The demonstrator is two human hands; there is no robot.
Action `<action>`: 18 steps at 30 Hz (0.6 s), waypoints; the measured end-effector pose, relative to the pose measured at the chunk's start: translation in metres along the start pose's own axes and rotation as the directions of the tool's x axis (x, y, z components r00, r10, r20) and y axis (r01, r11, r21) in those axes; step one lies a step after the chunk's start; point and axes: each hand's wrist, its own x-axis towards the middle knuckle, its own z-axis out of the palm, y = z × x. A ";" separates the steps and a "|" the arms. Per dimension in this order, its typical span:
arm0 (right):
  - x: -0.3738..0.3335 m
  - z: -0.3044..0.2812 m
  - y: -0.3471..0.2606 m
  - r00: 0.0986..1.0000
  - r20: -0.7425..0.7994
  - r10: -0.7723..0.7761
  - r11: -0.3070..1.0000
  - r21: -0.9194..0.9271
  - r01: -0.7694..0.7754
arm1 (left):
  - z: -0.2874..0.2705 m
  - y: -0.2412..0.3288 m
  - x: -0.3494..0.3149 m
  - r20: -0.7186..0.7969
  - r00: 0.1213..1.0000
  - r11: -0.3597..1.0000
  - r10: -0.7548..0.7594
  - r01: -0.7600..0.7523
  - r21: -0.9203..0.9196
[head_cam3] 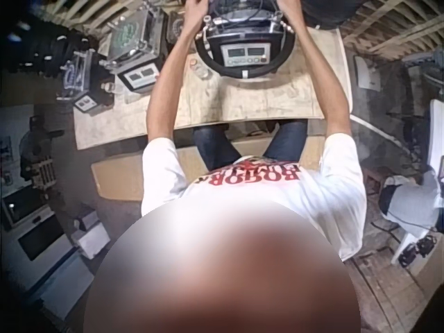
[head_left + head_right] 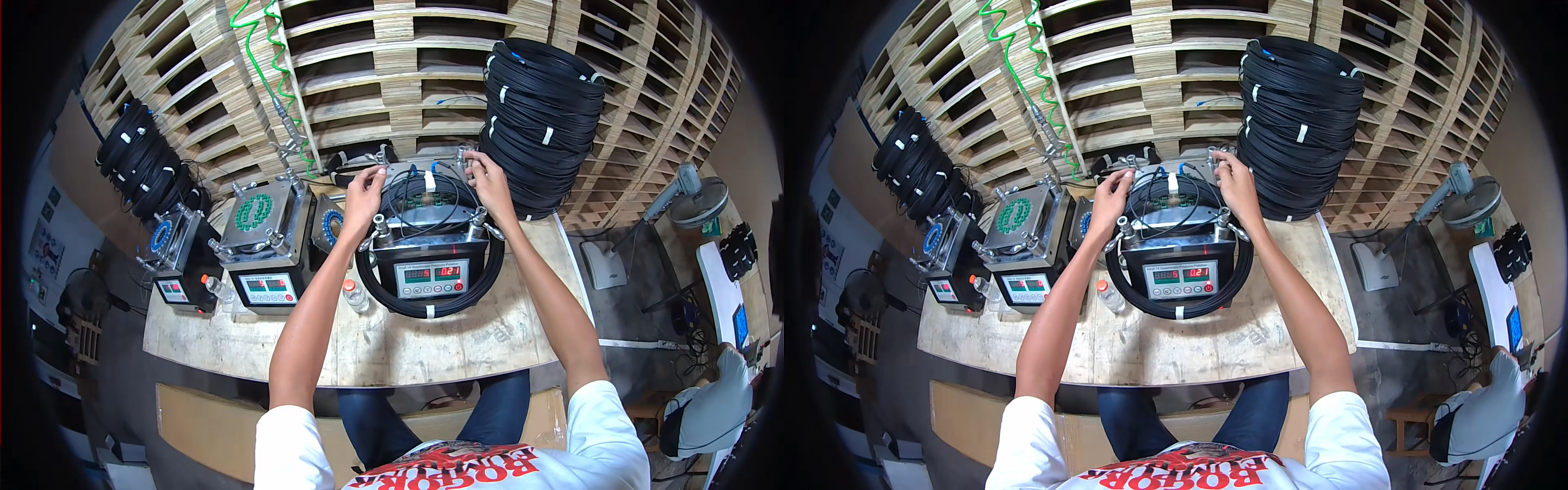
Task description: Placing wire coils on processing machines, adjusting settings, and rotating between work stations.
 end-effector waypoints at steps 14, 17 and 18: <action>-0.001 0.002 -0.001 1.000 -0.022 0.001 1.000 -0.002 -0.001 | -0.001 0.004 -0.002 0.003 1.000 1.000 0.015 -0.015 0.008; 0.000 0.001 0.001 1.000 -0.029 -0.005 1.000 0.018 0.006 | 0.001 0.003 0.000 0.011 1.000 1.000 0.009 -0.009 -0.007; 0.001 0.002 0.001 1.000 -0.023 -0.010 1.000 0.024 0.010 | 0.000 0.002 0.001 0.007 1.000 1.000 0.008 -0.008 -0.012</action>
